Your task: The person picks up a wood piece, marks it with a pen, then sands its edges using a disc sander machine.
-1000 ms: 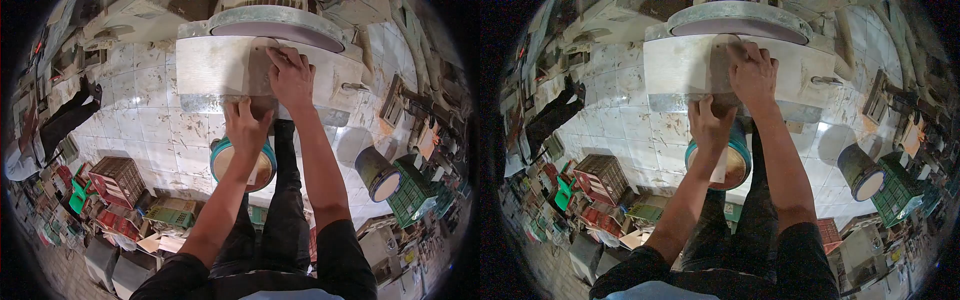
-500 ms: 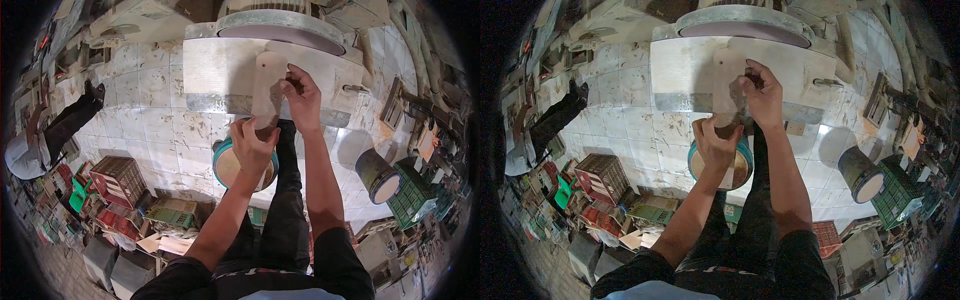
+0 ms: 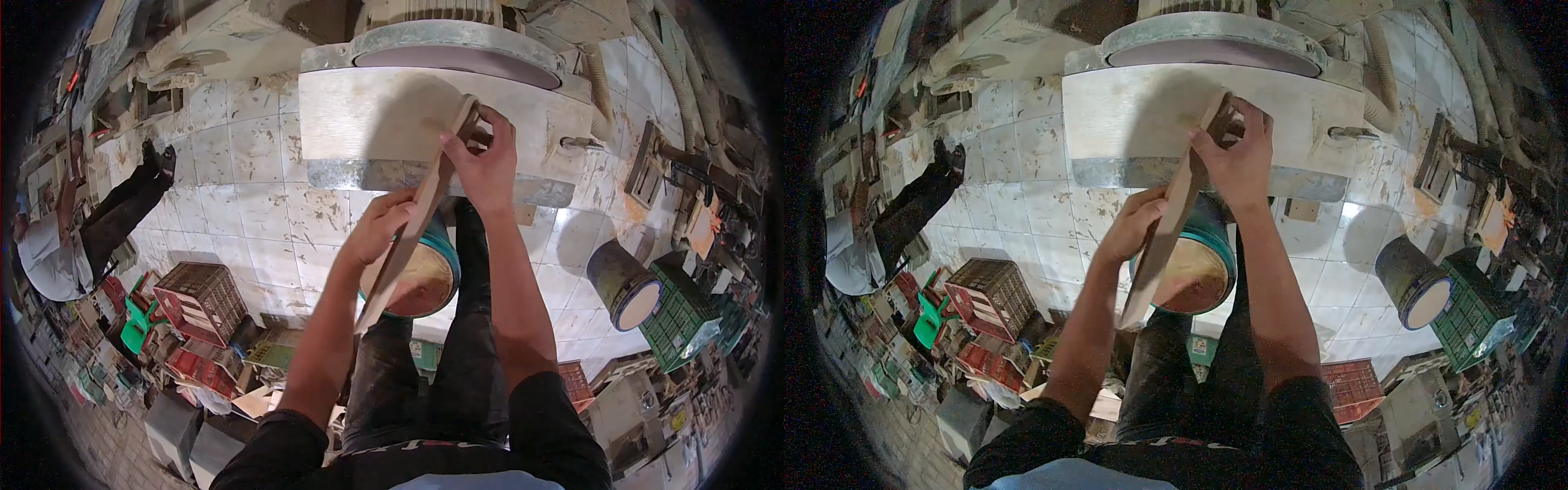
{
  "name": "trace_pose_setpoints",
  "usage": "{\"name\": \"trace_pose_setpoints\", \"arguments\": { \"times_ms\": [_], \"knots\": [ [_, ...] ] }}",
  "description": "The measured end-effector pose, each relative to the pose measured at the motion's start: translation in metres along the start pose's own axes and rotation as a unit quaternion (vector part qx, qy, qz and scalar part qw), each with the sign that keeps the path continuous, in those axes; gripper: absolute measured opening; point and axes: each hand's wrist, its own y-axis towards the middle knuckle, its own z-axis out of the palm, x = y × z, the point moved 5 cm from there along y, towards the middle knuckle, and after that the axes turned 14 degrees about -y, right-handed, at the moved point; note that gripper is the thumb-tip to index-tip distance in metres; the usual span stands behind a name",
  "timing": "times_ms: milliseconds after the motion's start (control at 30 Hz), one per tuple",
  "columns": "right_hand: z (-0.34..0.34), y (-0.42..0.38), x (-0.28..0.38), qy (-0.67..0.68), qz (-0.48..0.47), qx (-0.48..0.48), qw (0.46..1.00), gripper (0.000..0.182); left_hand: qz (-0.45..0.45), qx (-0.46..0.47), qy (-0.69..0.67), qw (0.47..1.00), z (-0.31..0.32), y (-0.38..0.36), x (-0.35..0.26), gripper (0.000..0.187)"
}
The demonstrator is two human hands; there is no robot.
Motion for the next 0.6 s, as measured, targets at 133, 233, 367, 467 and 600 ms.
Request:
{"name": "trace_pose_setpoints", "arguments": {
  "times_ms": [133, 233, 367, 467, 600],
  "knots": [
    [0.02, 0.002, 0.009, -0.21, -0.031, -0.071, 0.974, 0.068, 0.1, -0.04, 0.274, 0.956, 0.005, -0.004, -0.029, 0.077],
    [0.028, 0.003, 0.016, -0.254, -0.03, -0.09, 0.963, 0.058, 0.135, -0.175, 0.471, 0.854, 0.019, -0.014, -0.036, 0.085],
    [0.029, -0.003, 0.003, -0.291, -0.101, -0.093, 0.947, 0.051, 0.314, -0.158, 0.516, 0.781, -0.015, -0.008, -0.057, 0.081],
    [0.034, -0.01, 0.005, -0.31, -0.208, -0.065, 0.925, 0.047, 0.325, -0.146, 0.597, 0.719, -0.038, -0.001, -0.087, 0.079],
    [0.044, -0.009, 0.008, -0.317, -0.2, -0.055, 0.925, 0.049, 0.335, -0.131, 0.685, 0.633, -0.054, 0.01, -0.124, 0.077]
  ]
}}
